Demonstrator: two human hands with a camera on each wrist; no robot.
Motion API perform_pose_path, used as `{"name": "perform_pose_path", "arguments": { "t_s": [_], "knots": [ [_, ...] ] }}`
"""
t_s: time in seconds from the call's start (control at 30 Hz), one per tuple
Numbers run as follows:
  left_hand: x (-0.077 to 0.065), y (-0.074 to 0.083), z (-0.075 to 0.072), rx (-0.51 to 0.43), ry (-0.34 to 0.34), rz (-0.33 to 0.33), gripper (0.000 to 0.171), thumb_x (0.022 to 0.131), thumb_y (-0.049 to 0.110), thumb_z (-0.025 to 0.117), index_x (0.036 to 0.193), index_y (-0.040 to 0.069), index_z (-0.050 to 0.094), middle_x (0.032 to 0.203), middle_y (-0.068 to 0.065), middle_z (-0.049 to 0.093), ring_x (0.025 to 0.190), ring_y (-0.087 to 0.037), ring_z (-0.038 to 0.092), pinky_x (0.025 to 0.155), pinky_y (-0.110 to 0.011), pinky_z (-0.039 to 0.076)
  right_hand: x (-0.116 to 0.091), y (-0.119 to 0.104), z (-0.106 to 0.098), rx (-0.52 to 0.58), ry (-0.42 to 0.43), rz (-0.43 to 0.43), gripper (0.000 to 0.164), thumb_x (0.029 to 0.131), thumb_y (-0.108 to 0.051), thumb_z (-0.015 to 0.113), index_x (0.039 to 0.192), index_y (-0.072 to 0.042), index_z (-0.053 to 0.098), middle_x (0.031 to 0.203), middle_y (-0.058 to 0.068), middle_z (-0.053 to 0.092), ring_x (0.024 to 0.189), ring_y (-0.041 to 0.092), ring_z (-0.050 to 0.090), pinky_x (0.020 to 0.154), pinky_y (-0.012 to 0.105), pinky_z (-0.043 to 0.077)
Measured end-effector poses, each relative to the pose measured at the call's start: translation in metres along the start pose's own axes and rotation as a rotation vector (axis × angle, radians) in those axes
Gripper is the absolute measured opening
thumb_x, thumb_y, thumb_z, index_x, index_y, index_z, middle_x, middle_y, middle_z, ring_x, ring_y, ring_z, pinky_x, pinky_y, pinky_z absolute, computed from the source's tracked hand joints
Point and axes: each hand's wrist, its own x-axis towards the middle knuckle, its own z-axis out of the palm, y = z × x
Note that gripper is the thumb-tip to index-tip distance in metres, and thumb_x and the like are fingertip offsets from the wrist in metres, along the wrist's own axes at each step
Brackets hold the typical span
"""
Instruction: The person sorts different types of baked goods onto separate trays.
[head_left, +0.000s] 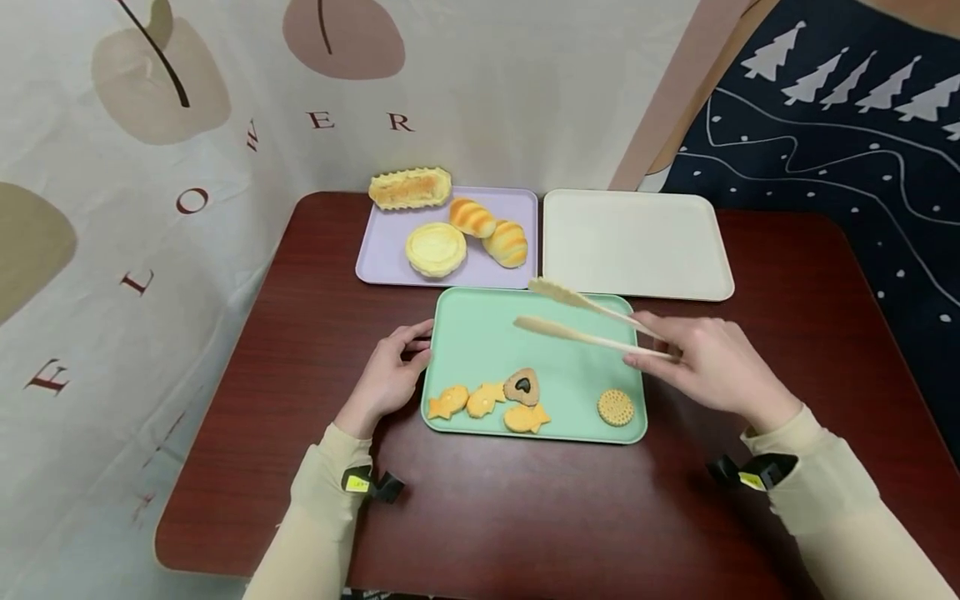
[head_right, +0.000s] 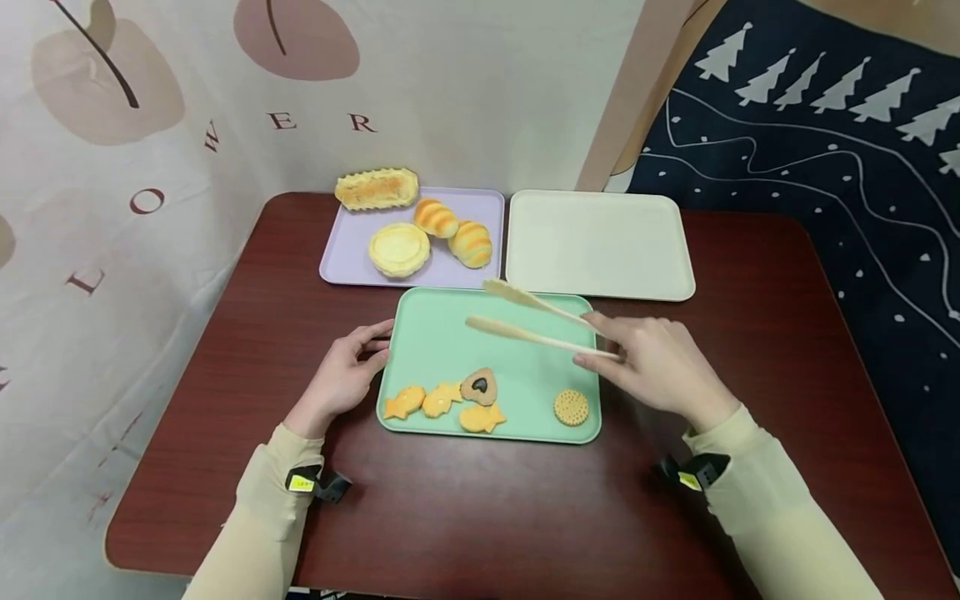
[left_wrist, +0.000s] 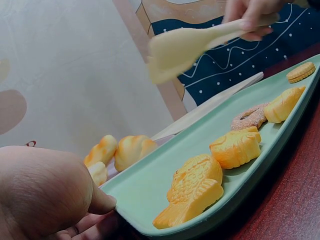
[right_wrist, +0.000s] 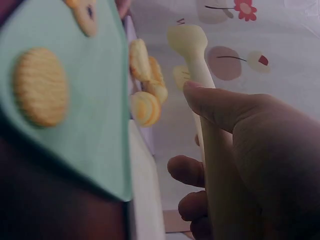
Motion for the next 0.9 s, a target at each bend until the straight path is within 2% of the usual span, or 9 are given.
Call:
{"name": "perform_pose_path", "arguments": {
  "t_s": [0.17,0.47,0.63,0.9],
  "knots": [
    [0.001,-0.003,-0.001,0.003,0.003,0.008,0.045,0.099,0.004,0.056,0.143,0.009,0.051,0.128,-0.007,0.057,0.112,-0.023,0.058,0.093,-0.041,0.049,-0.022,-0.003,0.011,-0.009,-0.060,0.001,0.054,0.089,-0.057,0.064,0.131,-0.024,0.064,0.064,-0.023,0.048,0.051,-0.001,0.041,0.045,0.021,0.036],
    [0.001,-0.004,0.000,0.000,-0.003,0.012,0.045,0.099,0.005,0.057,0.143,0.010,0.051,0.127,-0.007,0.057,0.112,-0.024,0.058,0.093,-0.042,0.049,-0.065,-0.003,0.011,-0.048,-0.092,0.069,0.054,0.088,-0.057,0.066,0.133,-0.027,0.063,0.062,-0.023,0.042,0.052,0.000,0.038,0.048,0.022,0.033],
    [0.001,-0.003,-0.001,-0.003,-0.002,0.009,0.046,0.099,0.005,0.056,0.144,0.010,0.050,0.128,-0.007,0.056,0.112,-0.024,0.057,0.093,-0.042,0.049,-0.088,-0.003,0.007,-0.064,-0.076,0.122,0.055,0.085,-0.057,0.069,0.131,-0.027,0.064,0.062,-0.025,0.042,0.051,-0.001,0.037,0.047,0.021,0.032],
    [0.001,-0.003,0.000,-0.001,-0.003,0.011,0.045,0.099,0.005,0.056,0.144,0.008,0.050,0.130,-0.008,0.056,0.113,-0.024,0.057,0.093,-0.042,0.049,-0.115,-0.002,0.006,-0.112,-0.010,0.160,0.056,0.080,-0.054,0.076,0.127,-0.027,0.067,0.065,-0.026,0.042,0.052,0.000,0.036,0.047,0.023,0.030]
  ]
}}
